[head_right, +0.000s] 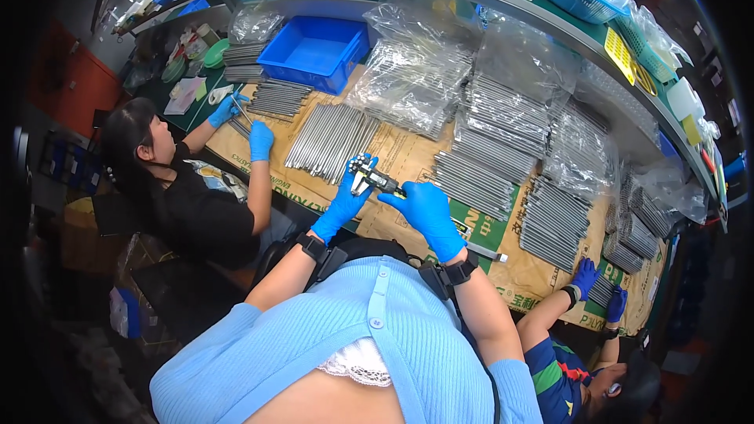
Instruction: The person picks up a bundle of metal rods and measures their diameter using a digital caliper before setting them down and repeating the process with another bundle.
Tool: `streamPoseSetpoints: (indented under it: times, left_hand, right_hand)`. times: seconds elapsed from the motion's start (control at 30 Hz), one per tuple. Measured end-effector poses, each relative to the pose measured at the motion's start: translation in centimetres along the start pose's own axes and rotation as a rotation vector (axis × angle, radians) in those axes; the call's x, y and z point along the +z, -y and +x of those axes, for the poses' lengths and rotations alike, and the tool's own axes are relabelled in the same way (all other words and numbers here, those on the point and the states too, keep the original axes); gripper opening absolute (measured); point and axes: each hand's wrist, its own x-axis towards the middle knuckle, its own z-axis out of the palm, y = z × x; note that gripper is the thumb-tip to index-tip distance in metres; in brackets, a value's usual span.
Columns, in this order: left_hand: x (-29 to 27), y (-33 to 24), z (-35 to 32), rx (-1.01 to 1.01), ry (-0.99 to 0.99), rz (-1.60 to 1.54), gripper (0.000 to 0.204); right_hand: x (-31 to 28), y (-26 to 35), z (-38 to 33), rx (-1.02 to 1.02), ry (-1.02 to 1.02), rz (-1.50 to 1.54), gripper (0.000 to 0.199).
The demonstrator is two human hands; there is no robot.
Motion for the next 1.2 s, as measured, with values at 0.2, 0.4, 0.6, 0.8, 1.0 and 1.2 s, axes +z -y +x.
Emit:
streamPoseSetpoints:
  times: [0.2,0.4,0.6,0.8,1.0,1.2]
  left_hand:
    - [-0.6,-0.8,-0.1,0.06,0.012,0.278,0.056]
    - [-2.4,-1.8,-1.8,-0.085,0.007,-0.04,0.047]
    - [-2.1,-1.1,-2.0,-0.009,-0.035,-0.029,0.04]
    - [0.1,-0.6,0.3,-0.046,-0.026,-0.014,0.033]
    - [4.0,1.9,4.0,0.14,-0.212,0.068,0.025]
    - [8.0,1.1,9.3,0.248,0.109,0.12,0.012]
  right_hand:
    - [-1.2,-0.7,0.1,0.0,-0.044,-0.021,0.056]
    - [-3.7,-1.3,0.8,0.048,-0.043,-0.068,0.056]
    - [-4.2,-1.3,2.7,0.043,-0.139,-0.123,0.057]
    - [-1.0,-0.4,4.5,0.088,-0.125,-0.106,0.053]
    - [1.3,-2.7,4.4,0.277,-0.222,0.03,0.052]
    - [-2.4,-9.5,-0.3,0.613,-0.459,0.292,0.046]
